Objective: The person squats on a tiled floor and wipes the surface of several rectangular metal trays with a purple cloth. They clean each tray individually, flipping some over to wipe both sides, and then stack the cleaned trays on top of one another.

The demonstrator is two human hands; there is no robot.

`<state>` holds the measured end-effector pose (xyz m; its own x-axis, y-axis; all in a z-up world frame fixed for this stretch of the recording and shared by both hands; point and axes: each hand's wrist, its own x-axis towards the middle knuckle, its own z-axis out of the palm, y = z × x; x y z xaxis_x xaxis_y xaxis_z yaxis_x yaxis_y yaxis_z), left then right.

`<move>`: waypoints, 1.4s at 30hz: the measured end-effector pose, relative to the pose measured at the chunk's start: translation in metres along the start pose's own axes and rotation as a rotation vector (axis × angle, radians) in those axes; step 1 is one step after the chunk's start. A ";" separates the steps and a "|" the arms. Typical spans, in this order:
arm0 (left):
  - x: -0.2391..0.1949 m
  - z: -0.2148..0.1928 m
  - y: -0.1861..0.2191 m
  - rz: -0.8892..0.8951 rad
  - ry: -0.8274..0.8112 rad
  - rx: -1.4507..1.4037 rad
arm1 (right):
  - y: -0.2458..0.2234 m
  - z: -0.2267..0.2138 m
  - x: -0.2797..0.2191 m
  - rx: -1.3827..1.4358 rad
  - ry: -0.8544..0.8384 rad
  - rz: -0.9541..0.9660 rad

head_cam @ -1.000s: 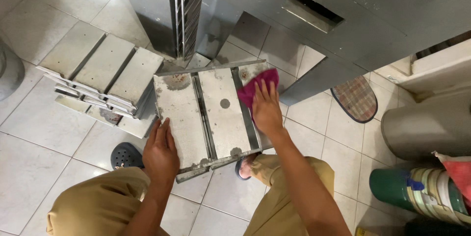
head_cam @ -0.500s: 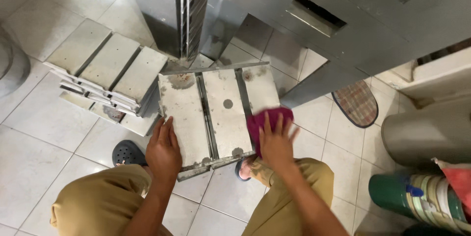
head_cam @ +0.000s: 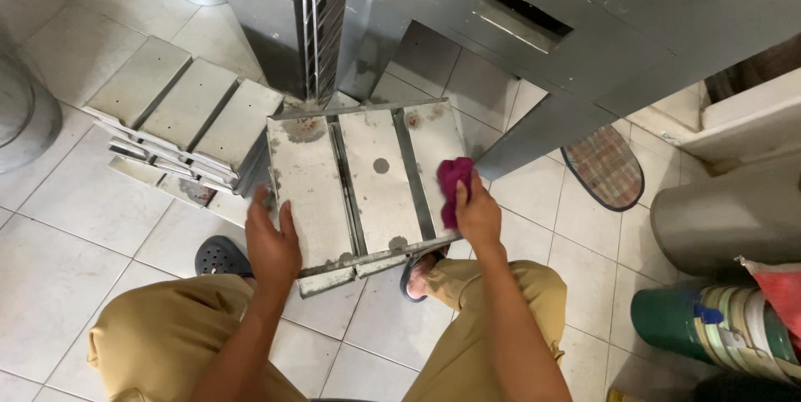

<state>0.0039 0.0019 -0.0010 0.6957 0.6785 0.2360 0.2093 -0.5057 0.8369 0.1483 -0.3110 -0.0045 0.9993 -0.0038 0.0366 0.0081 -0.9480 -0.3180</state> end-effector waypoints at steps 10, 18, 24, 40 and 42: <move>0.008 -0.043 0.016 -1.029 -0.588 -0.412 | 0.038 -0.010 -0.026 0.779 -0.154 0.521; 0.012 -0.044 0.001 -0.911 -0.602 -0.392 | 0.140 0.086 0.012 1.020 -0.080 0.551; 0.020 -0.069 0.092 -1.037 -0.701 -0.500 | 0.006 -0.061 -0.050 1.044 0.164 0.334; 0.060 -0.138 0.134 -0.922 -1.063 -0.297 | -0.030 -0.141 0.025 0.449 0.526 -0.149; 0.062 -0.154 0.166 -0.645 -0.831 -0.002 | -0.040 -0.141 0.048 0.325 0.611 -0.226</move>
<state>-0.0239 0.0416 0.2285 0.7059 0.2390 -0.6668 0.7068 -0.1773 0.6848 0.1906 -0.3184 0.1434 0.7742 -0.0865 0.6270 0.3168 -0.8046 -0.5022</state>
